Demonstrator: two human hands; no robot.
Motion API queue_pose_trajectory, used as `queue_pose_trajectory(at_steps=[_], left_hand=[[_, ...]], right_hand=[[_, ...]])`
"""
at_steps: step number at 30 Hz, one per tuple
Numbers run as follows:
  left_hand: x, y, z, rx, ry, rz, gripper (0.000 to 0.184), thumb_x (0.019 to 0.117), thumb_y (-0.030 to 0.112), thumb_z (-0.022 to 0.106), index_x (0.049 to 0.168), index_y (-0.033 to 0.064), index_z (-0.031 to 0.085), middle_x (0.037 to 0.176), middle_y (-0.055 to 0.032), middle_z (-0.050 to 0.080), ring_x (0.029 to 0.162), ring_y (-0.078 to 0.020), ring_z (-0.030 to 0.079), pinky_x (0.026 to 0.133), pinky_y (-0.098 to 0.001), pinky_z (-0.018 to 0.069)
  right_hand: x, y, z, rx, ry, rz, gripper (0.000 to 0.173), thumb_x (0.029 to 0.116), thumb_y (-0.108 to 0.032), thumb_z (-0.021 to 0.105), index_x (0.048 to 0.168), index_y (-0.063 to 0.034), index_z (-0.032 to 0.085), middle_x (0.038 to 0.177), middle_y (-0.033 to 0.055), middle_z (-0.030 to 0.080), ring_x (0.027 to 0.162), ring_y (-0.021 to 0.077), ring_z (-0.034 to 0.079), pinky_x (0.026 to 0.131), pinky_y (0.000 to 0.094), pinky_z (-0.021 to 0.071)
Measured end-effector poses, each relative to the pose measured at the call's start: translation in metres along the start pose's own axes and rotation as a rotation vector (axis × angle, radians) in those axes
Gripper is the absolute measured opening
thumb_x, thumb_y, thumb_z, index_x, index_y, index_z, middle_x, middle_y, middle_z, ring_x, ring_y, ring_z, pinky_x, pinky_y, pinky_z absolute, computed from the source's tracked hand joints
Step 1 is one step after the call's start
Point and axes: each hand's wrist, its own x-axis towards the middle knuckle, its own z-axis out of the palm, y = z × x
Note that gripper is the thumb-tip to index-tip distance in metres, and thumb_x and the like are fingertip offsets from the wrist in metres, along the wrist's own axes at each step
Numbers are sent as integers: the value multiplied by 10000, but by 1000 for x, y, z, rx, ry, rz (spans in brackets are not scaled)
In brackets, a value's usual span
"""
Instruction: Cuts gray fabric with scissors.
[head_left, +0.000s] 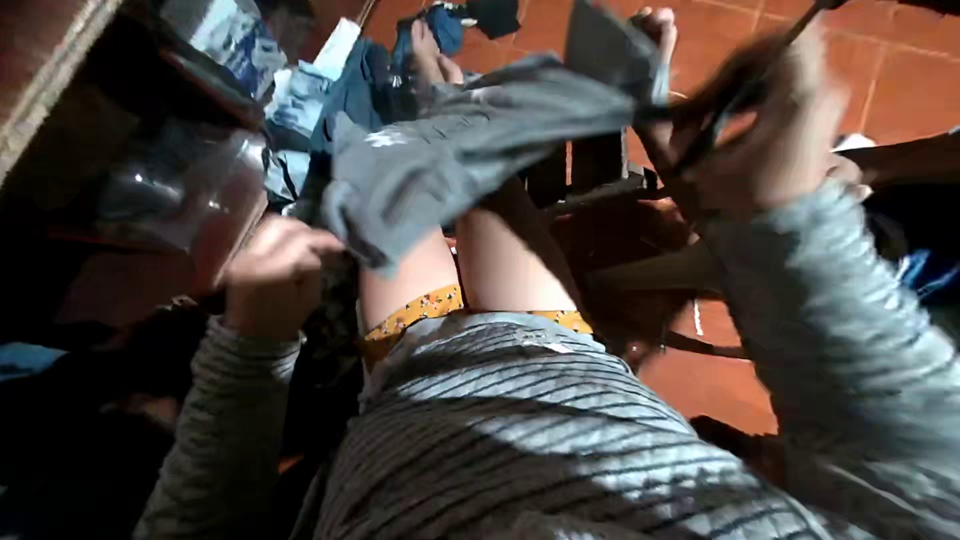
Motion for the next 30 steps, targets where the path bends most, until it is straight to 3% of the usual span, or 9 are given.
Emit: queue_pose_trajectory(at_steps=[2, 5, 10, 13, 15, 20, 23, 27, 30], left_hand=[[-44, -12, 28, -94, -293, -234, 270, 948, 10, 482, 982, 25, 749, 1000, -171, 703, 920, -303, 688, 836, -496, 559], [-88, -12, 69, -337, -318, -503, 246, 895, -26, 599, 1113, 0, 712, 1183, -187, 656, 1026, -273, 674, 886, -460, 583], [-69, 24, 127, -254, -236, -192, 407, 849, 225, 761, 1233, 100, 711, 1387, -188, 586, 1343, -403, 497, 1105, -584, 407], [-36, 11, 139, -193, -297, -173, 266, 927, 213, 743, 1173, 111, 755, 1218, -176, 682, 1232, -416, 575, 1055, -594, 439], [-8, -14, 127, -209, -311, -198, 182, 967, 102, 678, 1113, 34, 764, 1114, -225, 703, 1127, -415, 647, 1018, -562, 494], [63, -87, 35, -55, -117, -275, 350, 1027, 186, 607, 1313, -14, 636, 1280, -236, 666, 1202, -371, 646, 1072, -524, 478], [78, -87, -24, 45, 109, -202, 308, 1034, 222, 582, 1220, 8, 702, 1237, -227, 676, 1186, -320, 636, 1057, -441, 463], [32, -80, -57, 31, 229, -37, 282, 1042, 210, 591, 1157, -22, 704, 1153, -224, 690, 1123, -255, 643, 1011, -351, 482], [-38, -64, -38, -136, -58, -132, 255, 991, 164, 625, 1040, -69, 717, 1070, -232, 709, 1053, -298, 668, 990, -437, 510]], right_hand=[[-58, 14, 27, -6, -200, 193, 535, 806, 29, 737, 1302, 48, 539, 1021, 314, 661, 898, 506, 662, 757, 706, 513], [-114, 40, 65, 24, -339, 386, 461, 842, -26, 745, 1265, 30, 572, 954, 267, 682, 842, 441, 684, 745, 654, 532], [-112, 35, 84, 127, -201, 346, 503, 792, 14, 775, 1237, 86, 552, 1013, 275, 663, 889, 409, 667, 797, 611, 527], [-92, 36, 77, 122, -164, 324, 524, 813, -31, 804, 1254, 79, 544, 1083, 298, 663, 990, 438, 669, 872, 636, 514], [-70, 44, 66, 86, -133, 290, 514, 812, -36, 789, 1249, 84, 546, 1066, 302, 665, 973, 448, 673, 858, 645, 520], [15, 36, 27, -27, -104, 301, 571, 846, -55, 733, 1354, 19, 485, 1131, 337, 645, 1037, 534, 641, 858, 732, 476], [48, 19, 12, 55, 2, 156, 505, 869, -95, 679, 1323, 24, 490, 1124, 266, 653, 1017, 399, 664, 872, 605, 520], [20, -7, 0, 63, 51, -11, 496, 939, -226, 665, 1289, 81, 496, 1114, 267, 653, 986, 333, 670, 887, 499, 545], [-34, 7, 15, 106, -85, 8, 485, 884, -89, 713, 1275, 104, 502, 1085, 291, 650, 957, 391, 666, 863, 564, 542]])
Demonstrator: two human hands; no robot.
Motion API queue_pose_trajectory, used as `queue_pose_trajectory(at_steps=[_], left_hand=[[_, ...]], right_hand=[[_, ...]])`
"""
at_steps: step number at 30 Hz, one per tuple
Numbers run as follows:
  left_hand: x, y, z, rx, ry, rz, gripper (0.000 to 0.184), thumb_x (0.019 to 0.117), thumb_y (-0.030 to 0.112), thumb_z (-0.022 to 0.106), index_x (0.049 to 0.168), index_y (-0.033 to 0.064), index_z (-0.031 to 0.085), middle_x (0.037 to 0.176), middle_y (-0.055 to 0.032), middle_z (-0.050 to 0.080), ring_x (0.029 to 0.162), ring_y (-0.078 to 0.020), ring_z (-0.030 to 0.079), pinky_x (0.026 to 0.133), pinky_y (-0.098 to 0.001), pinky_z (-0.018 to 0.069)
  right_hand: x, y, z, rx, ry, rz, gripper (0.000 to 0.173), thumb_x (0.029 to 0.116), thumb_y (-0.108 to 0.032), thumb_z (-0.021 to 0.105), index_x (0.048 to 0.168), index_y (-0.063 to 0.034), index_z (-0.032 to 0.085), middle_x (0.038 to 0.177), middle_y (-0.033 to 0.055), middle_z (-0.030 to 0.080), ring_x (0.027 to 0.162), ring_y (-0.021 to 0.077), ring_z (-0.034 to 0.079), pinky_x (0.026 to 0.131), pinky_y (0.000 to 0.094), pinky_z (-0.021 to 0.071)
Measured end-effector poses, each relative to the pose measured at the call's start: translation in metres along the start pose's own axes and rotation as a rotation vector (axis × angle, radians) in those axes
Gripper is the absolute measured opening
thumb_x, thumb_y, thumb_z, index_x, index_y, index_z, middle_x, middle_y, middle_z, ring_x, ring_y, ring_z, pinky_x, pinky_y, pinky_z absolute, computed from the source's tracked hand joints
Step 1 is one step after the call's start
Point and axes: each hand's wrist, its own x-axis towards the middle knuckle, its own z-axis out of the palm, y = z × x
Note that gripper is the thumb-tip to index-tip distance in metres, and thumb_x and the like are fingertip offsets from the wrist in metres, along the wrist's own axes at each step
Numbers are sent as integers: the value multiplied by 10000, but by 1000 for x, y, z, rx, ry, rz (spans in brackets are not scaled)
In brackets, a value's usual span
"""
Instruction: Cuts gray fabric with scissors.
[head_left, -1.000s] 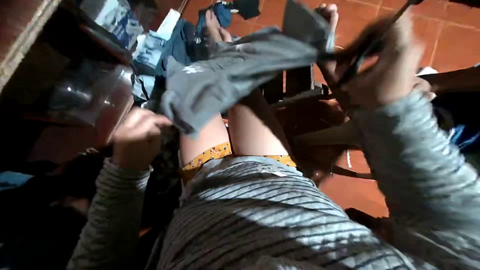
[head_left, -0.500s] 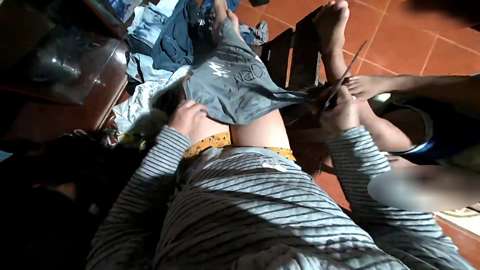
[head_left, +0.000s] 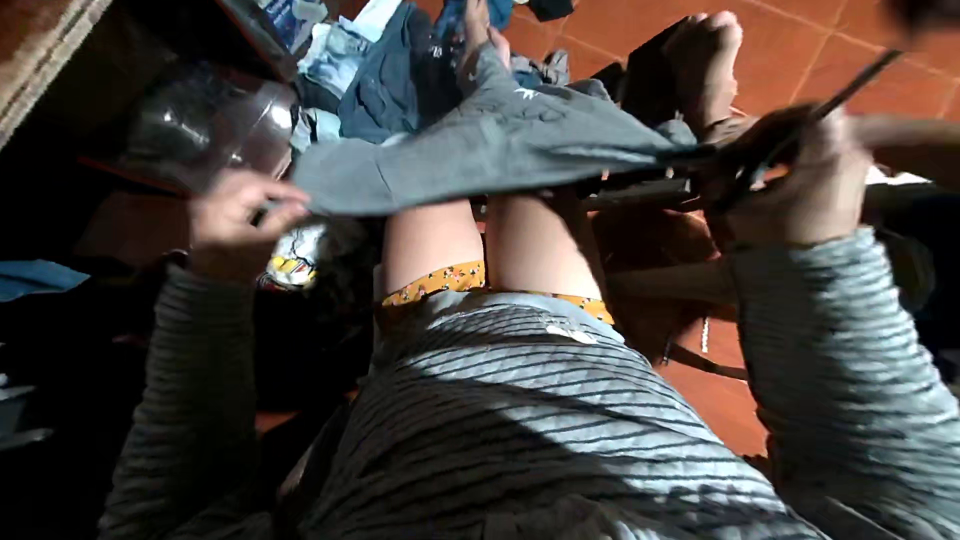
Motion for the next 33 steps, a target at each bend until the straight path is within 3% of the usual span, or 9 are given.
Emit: queue_pose_trajectory(at_steps=[3, 4, 7, 10, 15, 20, 23, 28, 33], left_hand=[[-63, -18, 44, -60, -565, -319, 146, 969, 132, 690, 1036, 30, 768, 1051, -150, 744, 1029, -310, 705, 972, -583, 526], [-74, -16, 57, -84, -629, -417, 138, 971, 92, 691, 1062, 18, 764, 1073, -166, 744, 1049, -330, 706, 989, -604, 513], [-93, 5, 85, -262, -316, -476, 162, 955, 63, 686, 1091, -13, 729, 1102, -163, 733, 1060, -258, 708, 1012, -486, 540], [-86, 26, 112, -299, -41, -231, 186, 895, 99, 716, 1044, -8, 742, 1062, -158, 718, 993, -212, 705, 927, -389, 584], [-58, 43, 160, -68, -163, 159, 233, 941, 170, 716, 1165, 128, 764, 1187, -121, 711, 1149, -334, 649, 1005, -507, 516], [-53, 33, 181, -97, -46, 240, 196, 984, 260, 680, 1044, 117, 799, 1082, -104, 741, 1098, -313, 661, 1005, -465, 505], [-62, 35, 165, -127, 97, 285, 188, 1000, 217, 660, 1009, 67, 773, 999, -120, 738, 1044, -266, 673, 987, -375, 512], [-75, 34, 163, -164, 173, 372, 155, 1009, 197, 654, 1034, 72, 744, 1009, -112, 705, 1050, -228, 643, 992, -320, 491], [-68, 45, 166, -220, 209, 388, 156, 1031, 162, 603, 1015, 49, 709, 982, -120, 661, 993, -192, 644, 948, -273, 519]], right_hand=[[-51, 32, 32, 86, -162, 321, 373, 938, -76, 641, 1295, -27, 542, 1016, 142, 640, 863, 254, 655, 780, 485, 559], [-66, 39, 36, 81, -204, 383, 425, 918, -63, 697, 1313, 12, 562, 1039, 210, 676, 883, 314, 683, 816, 537, 563], [-100, 56, 39, 142, -282, 302, 523, 868, -167, 767, 1294, 59, 563, 1019, 174, 706, 859, 181, 694, 823, 388, 581], [-115, 50, 44, 349, -292, 233, 623, 867, -389, 733, 1284, 41, 563, 1009, 40, 695, 841, 21, 668, 792, 248, 587], [-112, 9, 47, 404, -497, 167, 856, 837, -702, 642, 1329, -7, 546, 982, -20, 691, 852, 0, 649, 793, 254, 575], [-111, -17, 51, 593, -705, 90, 851, 815, -810, 601, 1261, -86, 587, 826, -69, 671, 715, 15, 637, 668, 252, 573], [-105, -27, 50, 614, -702, 59, 765, 842, -735, 651, 1261, -97, 600, 829, -73, 679, 735, 24, 656, 691, 256, 586], [-84, -55, 73, 474, -385, -123, 530, 826, -249, 772, 1246, -24, 539, 993, 14, 727, 851, 76, 703, 764, 296, 607], [-54, -77, 125, 455, -366, -351, 501, 790, -154, 800, 1207, 28, 591, 1077, 112, 734, 953, 179, 714, 847, 401, 600]])
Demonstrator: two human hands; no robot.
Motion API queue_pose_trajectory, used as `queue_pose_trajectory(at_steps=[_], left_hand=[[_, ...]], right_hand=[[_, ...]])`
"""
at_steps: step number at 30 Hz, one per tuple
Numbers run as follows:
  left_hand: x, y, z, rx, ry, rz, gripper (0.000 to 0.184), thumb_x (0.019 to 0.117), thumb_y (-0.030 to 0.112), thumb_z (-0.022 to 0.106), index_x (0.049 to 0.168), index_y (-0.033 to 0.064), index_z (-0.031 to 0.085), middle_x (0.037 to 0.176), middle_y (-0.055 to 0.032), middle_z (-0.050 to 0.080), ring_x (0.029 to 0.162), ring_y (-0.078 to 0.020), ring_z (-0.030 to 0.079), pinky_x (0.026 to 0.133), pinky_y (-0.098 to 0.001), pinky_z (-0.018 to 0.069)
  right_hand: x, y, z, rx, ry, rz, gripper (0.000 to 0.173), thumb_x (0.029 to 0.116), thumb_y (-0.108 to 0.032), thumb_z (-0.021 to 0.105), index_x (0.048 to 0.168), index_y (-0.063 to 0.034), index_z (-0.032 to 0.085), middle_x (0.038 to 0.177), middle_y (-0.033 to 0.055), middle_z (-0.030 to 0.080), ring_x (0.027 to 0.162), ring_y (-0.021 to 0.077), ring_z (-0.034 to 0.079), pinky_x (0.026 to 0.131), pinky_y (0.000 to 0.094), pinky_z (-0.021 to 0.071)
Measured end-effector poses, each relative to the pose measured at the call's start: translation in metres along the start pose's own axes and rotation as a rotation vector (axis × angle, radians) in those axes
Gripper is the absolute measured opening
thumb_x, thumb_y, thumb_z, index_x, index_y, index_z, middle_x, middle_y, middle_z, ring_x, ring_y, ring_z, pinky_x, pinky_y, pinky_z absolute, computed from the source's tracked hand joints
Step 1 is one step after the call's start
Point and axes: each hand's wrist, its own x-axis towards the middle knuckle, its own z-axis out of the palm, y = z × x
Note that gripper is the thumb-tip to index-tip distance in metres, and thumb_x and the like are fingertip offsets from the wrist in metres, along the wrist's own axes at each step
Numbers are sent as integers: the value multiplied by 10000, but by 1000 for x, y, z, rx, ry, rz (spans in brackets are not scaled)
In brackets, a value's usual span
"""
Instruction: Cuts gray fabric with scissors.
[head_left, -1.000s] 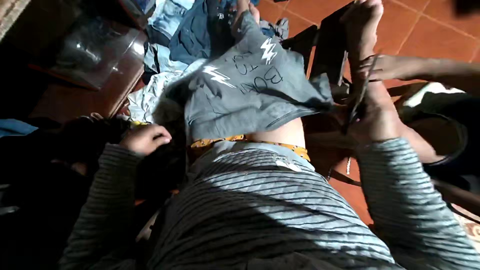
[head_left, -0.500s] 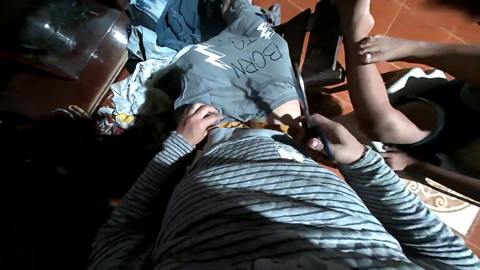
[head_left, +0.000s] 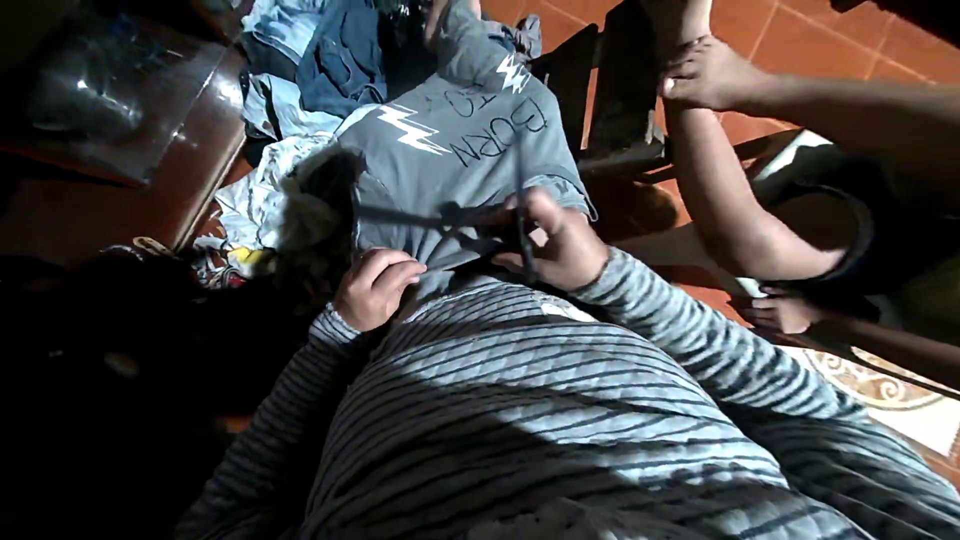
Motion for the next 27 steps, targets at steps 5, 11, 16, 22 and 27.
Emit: queue_pose_trajectory(at_steps=[5, 11, 16, 22, 27], left_hand=[[22, -11, -11, 60, -95, -127, 245, 978, 238, 690, 1013, 0, 735, 949, -168, 701, 847, -216, 708, 789, -295, 593], [137, -65, -66, 269, -114, -223, 232, 963, 185, 707, 1041, -23, 772, 1004, -225, 733, 934, -335, 725, 873, -432, 582], [195, -48, -114, 375, 95, 37, 202, 981, 193, 706, 1112, 60, 785, 963, -199, 686, 887, -225, 653, 820, -279, 512], [57, -28, -51, 209, -66, -42, 146, 949, 153, 721, 1028, 63, 806, 912, -153, 727, 815, -237, 703, 746, -352, 581], [-18, -20, 3, 51, -154, -186, 171, 963, 179, 708, 1078, 93, 802, 960, -133, 727, 861, -230, 716, 777, -355, 602]], right_hand=[[75, -53, -24, -194, -507, 555, 452, 913, -30, 714, 1339, -30, 562, 1197, 121, 690, 1113, 252, 665, 1005, 473, 508], [155, -11, -46, -329, 43, 85, 503, 802, -108, 791, 1267, -29, 616, 1122, 216, 691, 1016, 411, 679, 880, 643, 520], [185, -49, -76, -275, 312, -127, 471, 854, -202, 715, 1271, -22, 591, 1035, 101, 722, 907, 191, 713, 828, 431, 589], [69, -4, -12, -234, 66, 8, 456, 774, -99, 785, 1187, 1, 619, 957, 152, 714, 828, 289, 716, 731, 539, 598], [8, 23, 2, -78, -115, 260, 482, 789, -100, 788, 1231, -15, 613, 923, 99, 724, 782, 215, 713, 717, 464, 604]])
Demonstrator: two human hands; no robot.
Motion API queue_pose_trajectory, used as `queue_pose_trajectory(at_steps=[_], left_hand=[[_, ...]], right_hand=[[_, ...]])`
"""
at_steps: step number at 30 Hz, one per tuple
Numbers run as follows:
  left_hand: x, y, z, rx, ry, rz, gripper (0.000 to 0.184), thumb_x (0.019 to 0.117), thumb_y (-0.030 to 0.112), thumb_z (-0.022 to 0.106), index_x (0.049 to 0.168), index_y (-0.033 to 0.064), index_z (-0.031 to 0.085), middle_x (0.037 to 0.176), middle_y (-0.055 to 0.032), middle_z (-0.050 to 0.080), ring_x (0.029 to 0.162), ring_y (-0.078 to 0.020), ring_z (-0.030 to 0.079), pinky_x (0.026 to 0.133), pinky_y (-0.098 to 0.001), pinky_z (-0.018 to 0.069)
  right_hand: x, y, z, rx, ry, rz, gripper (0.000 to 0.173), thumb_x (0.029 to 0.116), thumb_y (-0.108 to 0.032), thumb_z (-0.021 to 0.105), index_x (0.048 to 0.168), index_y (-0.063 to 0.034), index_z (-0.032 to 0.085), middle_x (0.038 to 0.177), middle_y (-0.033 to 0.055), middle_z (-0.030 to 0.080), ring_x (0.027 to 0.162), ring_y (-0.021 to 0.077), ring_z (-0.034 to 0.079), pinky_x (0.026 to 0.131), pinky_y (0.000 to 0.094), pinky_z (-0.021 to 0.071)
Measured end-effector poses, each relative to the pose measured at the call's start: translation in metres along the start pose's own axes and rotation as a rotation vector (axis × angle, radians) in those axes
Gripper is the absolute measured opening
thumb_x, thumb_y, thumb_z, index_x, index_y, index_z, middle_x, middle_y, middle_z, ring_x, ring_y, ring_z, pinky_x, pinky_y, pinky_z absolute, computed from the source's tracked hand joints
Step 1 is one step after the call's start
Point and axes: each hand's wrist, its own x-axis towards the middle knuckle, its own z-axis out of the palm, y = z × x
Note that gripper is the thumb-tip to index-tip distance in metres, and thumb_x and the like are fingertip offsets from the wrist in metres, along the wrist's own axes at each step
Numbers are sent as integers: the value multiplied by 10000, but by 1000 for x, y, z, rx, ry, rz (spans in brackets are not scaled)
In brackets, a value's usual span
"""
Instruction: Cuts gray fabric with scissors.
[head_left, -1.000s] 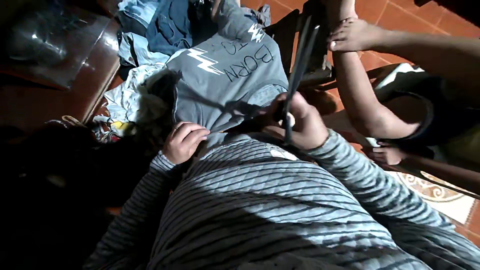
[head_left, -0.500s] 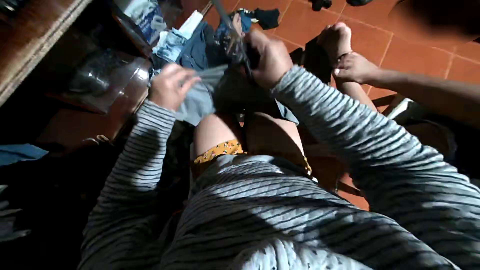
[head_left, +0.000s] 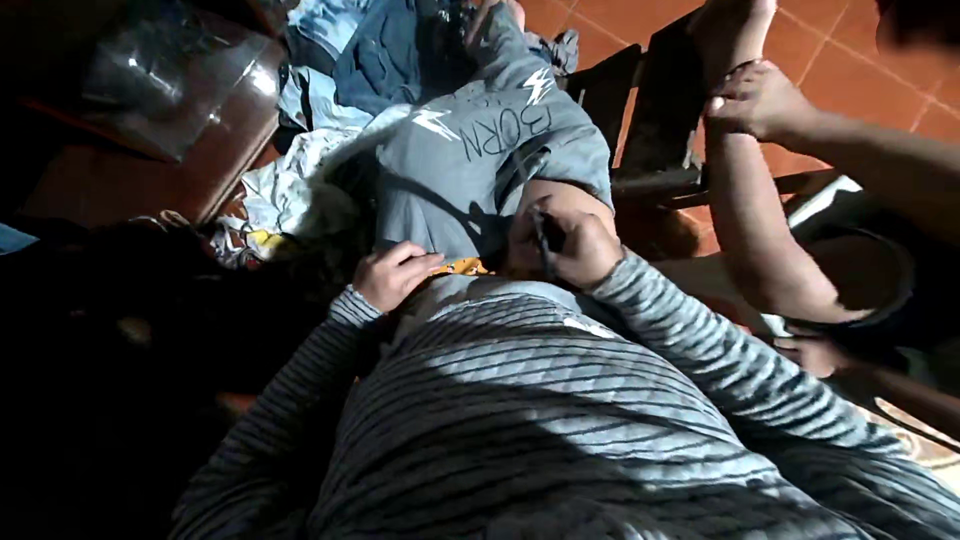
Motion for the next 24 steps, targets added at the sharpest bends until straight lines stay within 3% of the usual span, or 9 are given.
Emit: queue_pose_trajectory(at_steps=[2, 4, 5, 8, 10, 14, 18, 22, 24], left_hand=[[-2, 0, 8, 5, 48, 10, 175, 961, 188, 719, 1077, 86, 799, 949, -138, 725, 854, -224, 714, 775, -338, 598], [0, -1, 10, 67, 87, 30, 172, 956, 221, 729, 1058, 102, 800, 935, -119, 730, 853, -223, 708, 784, -340, 588], [1, -1, 11, 96, 104, 35, 168, 952, 231, 733, 1044, 108, 802, 923, -109, 733, 853, -227, 697, 795, -339, 573], [7, 1, 11, 150, 149, 42, 152, 941, 224, 733, 989, 97, 802, 872, -97, 735, 840, -239, 681, 800, -330, 546], [10, 3, 10, 155, 179, 35, 160, 940, 225, 728, 964, 83, 798, 861, -103, 736, 836, -242, 683, 794, -324, 543], [17, 10, 6, 152, 230, 4, 135, 907, 189, 746, 943, 64, 785, 884, -111, 745, 853, -239, 687, 815, -320, 539], [23, 17, 3, 147, 267, -9, 111, 892, 169, 759, 929, 67, 785, 870, -101, 746, 843, -224, 683, 821, -308, 524], [27, 23, 4, 144, 297, -14, 116, 885, 170, 762, 912, 59, 778, 857, -101, 740, 836, -222, 679, 801, -298, 527], [30, 24, 3, 136, 326, -19, 109, 873, 164, 775, 908, 61, 784, 849, -97, 738, 835, -217, 678, 797, -293, 529]], right_hand=[[-10, -10, -21, 207, -137, 41, 490, 852, -356, 756, 1213, -70, 593, 838, -20, 670, 694, 60, 646, 636, 276, 578], [-19, -21, -41, 507, -380, 186, 654, 845, -679, 685, 1180, -126, 585, 778, -53, 648, 654, 56, 637, 610, 237, 567], [-22, -24, -49, 627, -516, 244, 705, 838, -755, 632, 1158, -129, 587, 766, -43, 659, 659, 78, 656, 627, 242, 576], [-28, -20, -58, 939, -903, 377, 710, 888, -792, 502, 1178, -153, 611, 771, -56, 665, 692, 66, 688, 644, 206, 590], [-31, -20, -58, 1116, -1021, 480, 712, 895, -790, 474, 1155, -146, 634, 757, -24, 669, 665, 89, 710, 603, 236, 616], [-29, -48, -59, 1116, -1071, 665, 732, 875, -827, 447, 1068, -147, 635, 756, 5, 672, 650, 111, 716, 563, 246, 613], [-26, -77, -48, 1089, -942, 759, 762, 874, -829, 452, 1061, -109, 619, 720, 19, 654, 621, 128, 710, 558, 265, 616], [-19, -90, -31, 1073, -847, 714, 717, 967, -755, 326, 1082, -103, 601, 720, 0, 670, 634, 93, 702, 579, 206, 589], [-18, -93, -24, 1078, -805, 686, 706, 976, -744, 333, 1079, -102, 606, 721, -7, 670, 647, 88, 702, 605, 201, 591]])
